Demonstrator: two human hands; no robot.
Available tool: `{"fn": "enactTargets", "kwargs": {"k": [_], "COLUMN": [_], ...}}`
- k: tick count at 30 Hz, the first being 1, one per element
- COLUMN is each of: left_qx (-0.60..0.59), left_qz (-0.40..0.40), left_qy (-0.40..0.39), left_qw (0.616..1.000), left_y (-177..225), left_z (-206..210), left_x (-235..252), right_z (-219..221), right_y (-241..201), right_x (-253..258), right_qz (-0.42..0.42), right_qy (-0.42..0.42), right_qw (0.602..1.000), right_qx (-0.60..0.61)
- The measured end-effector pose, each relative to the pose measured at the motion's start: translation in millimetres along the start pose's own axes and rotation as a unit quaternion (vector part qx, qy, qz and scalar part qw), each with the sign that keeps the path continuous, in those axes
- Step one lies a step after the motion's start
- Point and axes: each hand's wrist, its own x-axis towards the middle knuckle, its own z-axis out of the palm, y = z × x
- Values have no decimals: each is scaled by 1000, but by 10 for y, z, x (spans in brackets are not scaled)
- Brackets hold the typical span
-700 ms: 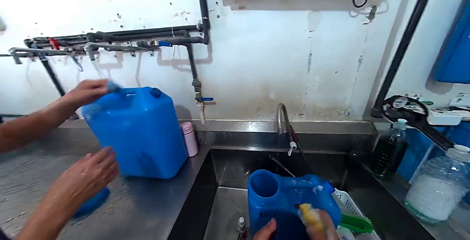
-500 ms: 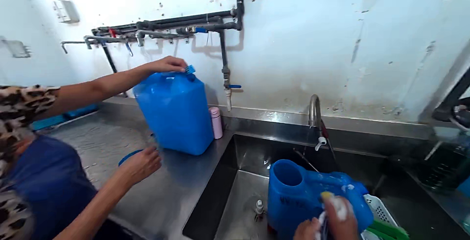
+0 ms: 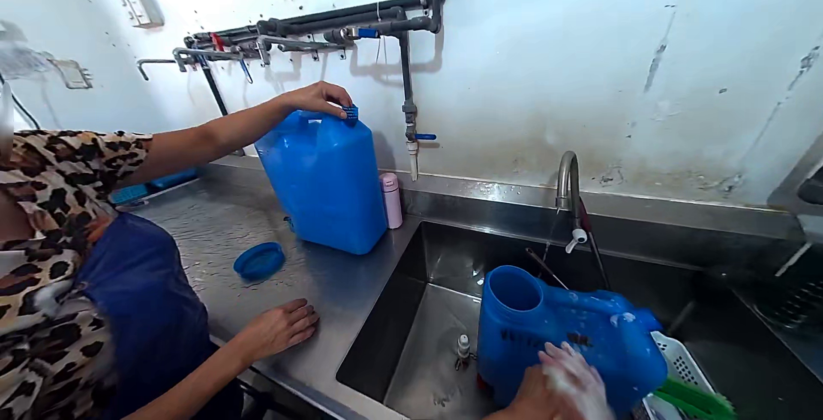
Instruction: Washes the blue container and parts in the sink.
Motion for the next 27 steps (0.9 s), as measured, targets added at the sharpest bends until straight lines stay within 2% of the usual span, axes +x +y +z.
{"fn": "enactTargets", "kwargs": {"k": [1,2,4,5,6,7,8,9,11,12,13,14,15,16,18,20,23,24,25,27], "left_qx": [51,88,115,111,96,74,49,37,19,-18,-74,-135,-182,-211,-233,-226,-216,-188,-134,-38], "left_qz": [24,72,206,259,301,315,283,215,18,-76,-122,-168,-183,-147,-76,-74,-116,-82,-22,59], "left_qy": [-3,-3,1,4,2,-10,-39,-62,-65,-47,-15,10,31,69,103,116,111,109,133,181], "left_qw": [998,994,972,959,949,946,957,974,998,996,990,976,966,964,964,964,963,973,982,981], "left_y": [30,34,21,-29,-103,-184,-245,-234,36,239,260,271,296,298,277,252,204,144,48,77], "left_z": [22,71,199,288,362,403,418,416,439,454,508,578,624,683,795,880,933,948,1005,1106], "left_x": [-5,-21,-75,-115,-122,-112,-123,-140,-106,-50,13,2,-6,75,185,230,253,279,301,288], "right_z": [-81,-196,-438,-518,-589,-684,-789,-891,-958,-898,-793,-727,-712,-732,-864,-900,-816,-808,-833,-897], "right_y": [113,262,600,745,826,886,888,795,452,289,221,199,224,322,581,603,357,421,544,826], "right_x": [58,149,292,244,238,288,346,435,581,563,453,265,159,223,511,585,304,332,419,670], "right_qz": [26,92,230,254,253,239,218,199,122,39,-58,-112,-125,-106,-3,38,-65,-78,-56,49], "right_qy": [10,13,-50,-92,-117,-122,-103,-83,-85,-97,-96,-99,-93,-81,-51,-25,-79,-87,-93,-83], "right_qw": [998,986,912,875,856,866,901,942,989,990,980,969,968,977,995,995,986,985,991,991], "right_qx": [49,138,335,402,435,422,361,258,18,-90,-167,-199,-199,-166,-88,-84,-129,-128,-84,92]}}
